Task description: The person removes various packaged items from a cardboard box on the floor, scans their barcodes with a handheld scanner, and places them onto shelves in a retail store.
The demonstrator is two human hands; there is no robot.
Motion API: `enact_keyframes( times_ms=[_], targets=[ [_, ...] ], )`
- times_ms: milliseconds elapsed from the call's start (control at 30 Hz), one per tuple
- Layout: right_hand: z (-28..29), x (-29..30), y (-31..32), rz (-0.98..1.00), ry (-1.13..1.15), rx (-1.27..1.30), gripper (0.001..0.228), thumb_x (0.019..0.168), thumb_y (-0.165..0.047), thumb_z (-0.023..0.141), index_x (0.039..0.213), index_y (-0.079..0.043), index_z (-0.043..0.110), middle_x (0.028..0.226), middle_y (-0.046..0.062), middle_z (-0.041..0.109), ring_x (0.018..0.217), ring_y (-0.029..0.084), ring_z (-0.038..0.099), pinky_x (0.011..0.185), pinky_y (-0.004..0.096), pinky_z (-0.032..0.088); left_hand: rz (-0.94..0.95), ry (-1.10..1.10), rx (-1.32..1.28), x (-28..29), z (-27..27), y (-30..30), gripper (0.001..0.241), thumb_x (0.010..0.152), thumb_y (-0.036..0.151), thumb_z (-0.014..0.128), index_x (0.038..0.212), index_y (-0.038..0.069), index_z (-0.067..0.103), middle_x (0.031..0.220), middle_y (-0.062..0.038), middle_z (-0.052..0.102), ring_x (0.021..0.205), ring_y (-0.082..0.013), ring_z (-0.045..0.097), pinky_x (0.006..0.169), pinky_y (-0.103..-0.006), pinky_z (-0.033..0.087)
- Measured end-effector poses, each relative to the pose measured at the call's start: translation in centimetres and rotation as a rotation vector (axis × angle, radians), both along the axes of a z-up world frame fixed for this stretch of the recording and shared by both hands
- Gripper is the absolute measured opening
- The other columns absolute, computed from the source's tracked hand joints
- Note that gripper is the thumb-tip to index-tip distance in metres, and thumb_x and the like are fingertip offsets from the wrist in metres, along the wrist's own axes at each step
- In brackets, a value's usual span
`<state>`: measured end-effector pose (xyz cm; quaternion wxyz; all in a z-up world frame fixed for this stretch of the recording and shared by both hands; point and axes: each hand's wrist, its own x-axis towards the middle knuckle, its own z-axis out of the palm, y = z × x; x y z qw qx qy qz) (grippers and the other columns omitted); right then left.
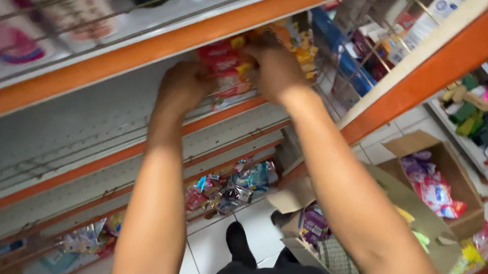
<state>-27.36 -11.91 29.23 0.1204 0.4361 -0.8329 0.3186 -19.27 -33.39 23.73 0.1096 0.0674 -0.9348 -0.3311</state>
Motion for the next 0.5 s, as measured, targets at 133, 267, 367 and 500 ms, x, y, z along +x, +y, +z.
enact_keyframes(
  times_ms=[133, 267, 367, 500],
  targets=[
    [-5.0, 7.3, 6.3, -0.123, -0.024, -0.243, 0.017, 0.091, -0.019, 0.076, 0.101, -0.006, 0.071, 0.099, 0.017, 0.071, 0.096, 0.037, 0.068, 0.084, 0.046, 0.054, -0.130, 0.185, -0.554, 1.4, -0.7, -0.5, 0.019, 0.078, 0.026, 0.076, 0.079, 0.008, 0.074, 0.086, -0.017, 0.072, 0.081, -0.0406, 0.068, 0.076, -0.0529, 0.054],
    [-16.5, 18.4, 15.8, -0.116, -0.676, -0.275, 0.019, 0.095, -0.023, 0.069, 0.101, -0.006, 0.071, 0.092, 0.012, 0.071, 0.084, 0.027, 0.070, 0.075, 0.037, 0.056, -0.144, 0.032, -0.725, 1.7, 0.8, -1.2, 0.031, 0.093, 0.038, 0.080, 0.083, 0.009, 0.076, 0.092, -0.016, 0.073, 0.083, -0.0396, 0.068, 0.076, -0.0517, 0.054],
    [-26.4, 23.2, 26.0, -0.201, -0.756, 0.027, 0.021, 0.093, -0.025, 0.070, 0.103, -0.007, 0.075, 0.099, 0.014, 0.074, 0.089, 0.030, 0.070, 0.078, 0.041, 0.055, 0.036, 0.250, -0.296, 4.2, -0.2, 0.2, 0.023, 0.105, 0.020, 0.073, 0.109, -0.002, 0.073, 0.105, -0.022, 0.072, 0.094, -0.0407, 0.071, 0.081, -0.0511, 0.055],
    [-36.4, 26.5, 40.4, -0.945, -1.254, 0.185, 0.021, 0.091, -0.021, 0.059, 0.102, -0.014, 0.076, 0.097, 0.017, 0.079, 0.089, 0.033, 0.080, 0.081, 0.044, 0.061, 0.284, 0.609, -0.149, 10.6, -3.0, 6.8, 0.020, 0.112, 0.010, 0.058, 0.116, -0.010, 0.064, 0.108, -0.020, 0.070, 0.099, -0.0323, 0.068, 0.089, -0.0440, 0.054]
  ],
)
